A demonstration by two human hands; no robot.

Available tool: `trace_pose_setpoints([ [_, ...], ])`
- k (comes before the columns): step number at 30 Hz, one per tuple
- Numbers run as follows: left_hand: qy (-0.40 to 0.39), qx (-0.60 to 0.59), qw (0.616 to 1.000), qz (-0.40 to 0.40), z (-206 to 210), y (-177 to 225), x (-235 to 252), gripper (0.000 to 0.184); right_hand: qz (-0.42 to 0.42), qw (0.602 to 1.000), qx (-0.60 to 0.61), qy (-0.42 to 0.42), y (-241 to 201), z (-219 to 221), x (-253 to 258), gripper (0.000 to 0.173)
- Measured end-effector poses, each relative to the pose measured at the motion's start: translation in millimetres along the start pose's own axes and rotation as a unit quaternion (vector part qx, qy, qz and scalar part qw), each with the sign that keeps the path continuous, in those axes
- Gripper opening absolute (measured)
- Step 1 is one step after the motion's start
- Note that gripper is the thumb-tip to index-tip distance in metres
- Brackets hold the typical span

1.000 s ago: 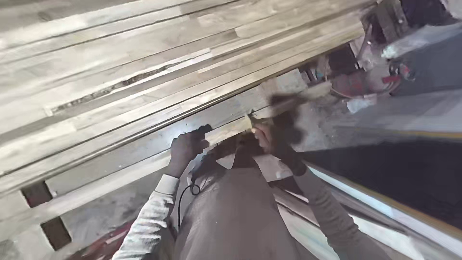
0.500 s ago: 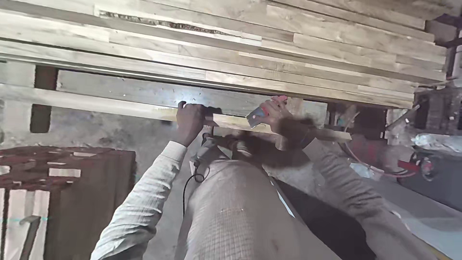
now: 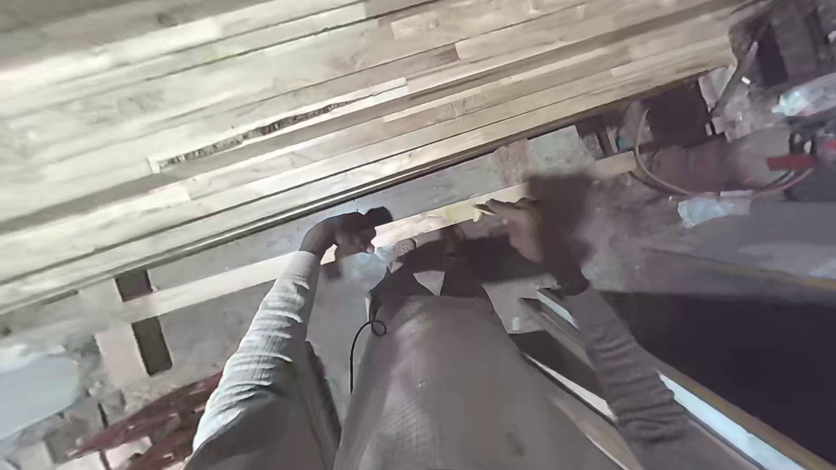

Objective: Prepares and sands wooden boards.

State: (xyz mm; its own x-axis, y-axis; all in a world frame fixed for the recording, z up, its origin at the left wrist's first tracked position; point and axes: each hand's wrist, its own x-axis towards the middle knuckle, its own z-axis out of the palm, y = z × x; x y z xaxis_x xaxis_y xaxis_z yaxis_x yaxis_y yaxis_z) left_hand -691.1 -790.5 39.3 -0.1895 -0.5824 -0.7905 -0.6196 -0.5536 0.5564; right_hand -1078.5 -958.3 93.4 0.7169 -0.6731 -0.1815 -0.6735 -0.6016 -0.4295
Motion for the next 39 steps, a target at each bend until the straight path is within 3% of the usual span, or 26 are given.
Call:
trace_pose_setpoints([
  [3, -0.055, -0.015, 0.998, 0.024, -17, 2, 3, 0.016, 0.214, 0.969, 0.104, 0.065, -81, 79, -16, 0.056],
  [5, -0.077, 0.012, 0.997, 0.020, -16, -7, 10, 0.022, 0.305, 0.945, 0.080, 0.087, -126, 140, -30, 0.067],
  [7, -0.063, 0.013, 0.997, 0.042, -12, -12, 7, 0.019, 0.356, 0.928, 0.056, 0.093, -164, 166, -41, 0.063],
  [9, -0.014, 0.031, 0.998, 0.044, -2, -13, 2, 0.032, 0.395, 0.911, 0.074, 0.096, -174, 146, -39, 0.057],
  [12, 0.080, 0.092, 0.992, 0.018, 25, 5, -16, 0.048, 0.445, 0.871, 0.144, 0.147, -140, 83, -16, 0.048],
  [14, 0.099, 0.130, 0.986, 0.010, 36, 10, -22, 0.052, 0.449, 0.873, 0.135, 0.137, -128, 61, -7, 0.039],
  [16, 0.102, 0.162, 0.981, 0.009, 33, 13, -22, 0.054, 0.423, 0.885, 0.139, 0.137, -158, 67, -2, 0.029],
  [19, 0.095, 0.184, 0.978, -0.001, 30, 16, -18, 0.054, 0.425, 0.888, 0.173, 0.026, -236, 87, 10, 0.025],
  [22, 0.106, 0.199, 0.974, 0.023, 34, 11, -25, 0.053, 0.400, 0.898, 0.177, -0.053, -288, 112, 3, 0.043],
  [24, 0.197, 0.274, 0.938, 0.076, 49, 4, -29, 0.071, 0.388, 0.886, 0.245, -0.064, -283, 106, -12, 0.048],
  [25, 0.271, 0.343, 0.891, 0.126, 60, -6, -23, 0.074, 0.385, 0.883, 0.264, -0.043, -269, 104, -20, 0.042],
  [27, 0.342, 0.439, 0.810, 0.188, 76, -22, -13, 0.061, 0.381, 0.875, 0.297, 0.025, -236, 93, -38, 0.033],
  [28, 0.342, 0.452, 0.802, 0.189, 76, -23, -11, 0.056, 0.374, 0.872, 0.309, 0.064, -221, 85, -43, 0.031],
  [31, 0.232, 0.364, 0.898, 0.090, 52, 8, -22, 0.048, 0.376, 0.858, 0.295, 0.190, -180, 93, -51, 0.037],
  [34, 0.150, 0.328, 0.932, 0.020, 29, 29, -40, 0.036, 0.274, 0.885, 0.211, 0.312, -149, 123, -33, 0.050],
  [36, 0.132, 0.324, 0.937, 0.000, 24, 28, -38, 0.036, 0.292, 0.899, 0.158, 0.284, -160, 135, -29, 0.058],
  [39, 0.124, 0.302, 0.944, -0.038, 28, 19, -29, 0.052, 0.344, 0.908, 0.110, 0.210, -188, 173, -23, 0.066],
])
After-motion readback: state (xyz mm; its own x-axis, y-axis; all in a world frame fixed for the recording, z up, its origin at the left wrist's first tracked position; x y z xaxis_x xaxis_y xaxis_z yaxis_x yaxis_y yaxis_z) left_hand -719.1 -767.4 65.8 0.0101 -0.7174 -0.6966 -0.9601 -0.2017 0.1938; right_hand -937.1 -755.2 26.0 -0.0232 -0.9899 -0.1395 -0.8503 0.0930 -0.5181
